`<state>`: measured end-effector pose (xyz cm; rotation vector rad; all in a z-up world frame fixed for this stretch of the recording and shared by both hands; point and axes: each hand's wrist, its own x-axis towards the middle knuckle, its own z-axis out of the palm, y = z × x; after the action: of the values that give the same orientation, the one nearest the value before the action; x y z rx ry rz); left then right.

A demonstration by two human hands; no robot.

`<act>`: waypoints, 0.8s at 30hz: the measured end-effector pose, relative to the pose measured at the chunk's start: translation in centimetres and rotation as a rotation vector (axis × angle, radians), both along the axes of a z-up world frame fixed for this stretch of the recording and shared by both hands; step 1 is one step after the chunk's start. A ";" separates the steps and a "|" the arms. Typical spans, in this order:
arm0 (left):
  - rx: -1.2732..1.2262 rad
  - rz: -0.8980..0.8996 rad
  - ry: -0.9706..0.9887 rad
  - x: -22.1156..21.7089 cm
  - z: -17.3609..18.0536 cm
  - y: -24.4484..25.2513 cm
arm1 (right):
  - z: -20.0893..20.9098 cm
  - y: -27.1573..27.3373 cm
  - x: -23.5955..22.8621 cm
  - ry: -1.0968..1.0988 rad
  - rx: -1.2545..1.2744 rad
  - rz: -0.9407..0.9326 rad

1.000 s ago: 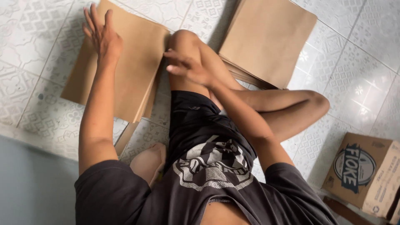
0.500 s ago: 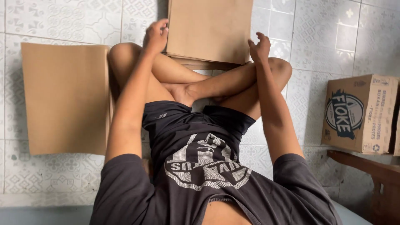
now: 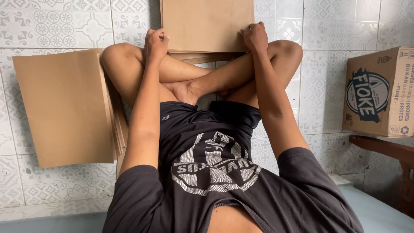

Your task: The person is sitting on the floor and organizing a stack of brown paper bags by picking them up individually, opening them, and stacking them together.

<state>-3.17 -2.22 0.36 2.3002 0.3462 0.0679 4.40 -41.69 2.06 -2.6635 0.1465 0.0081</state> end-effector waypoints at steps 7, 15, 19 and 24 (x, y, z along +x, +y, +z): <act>-0.019 -0.027 -0.078 -0.2 0.3 0.2 | 1.3 0.5 -1.0 -0.088 -0.097 0.104; 0.031 -0.015 -0.089 -0.8 1.5 -0.3 | 2.3 1.4 -2.3 -0.219 -0.237 0.215; -0.044 -0.102 -0.162 -0.4 0.6 0.4 | 2.0 1.5 -2.2 -0.315 -0.306 0.261; -0.202 -0.234 -0.111 -1.0 1.5 1.0 | 3.1 1.8 -2.6 -0.362 -0.243 0.282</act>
<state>-4.21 -1.19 1.91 2.1111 0.0234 0.0410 1.83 -39.89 5.15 -2.8475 -0.3671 -0.4230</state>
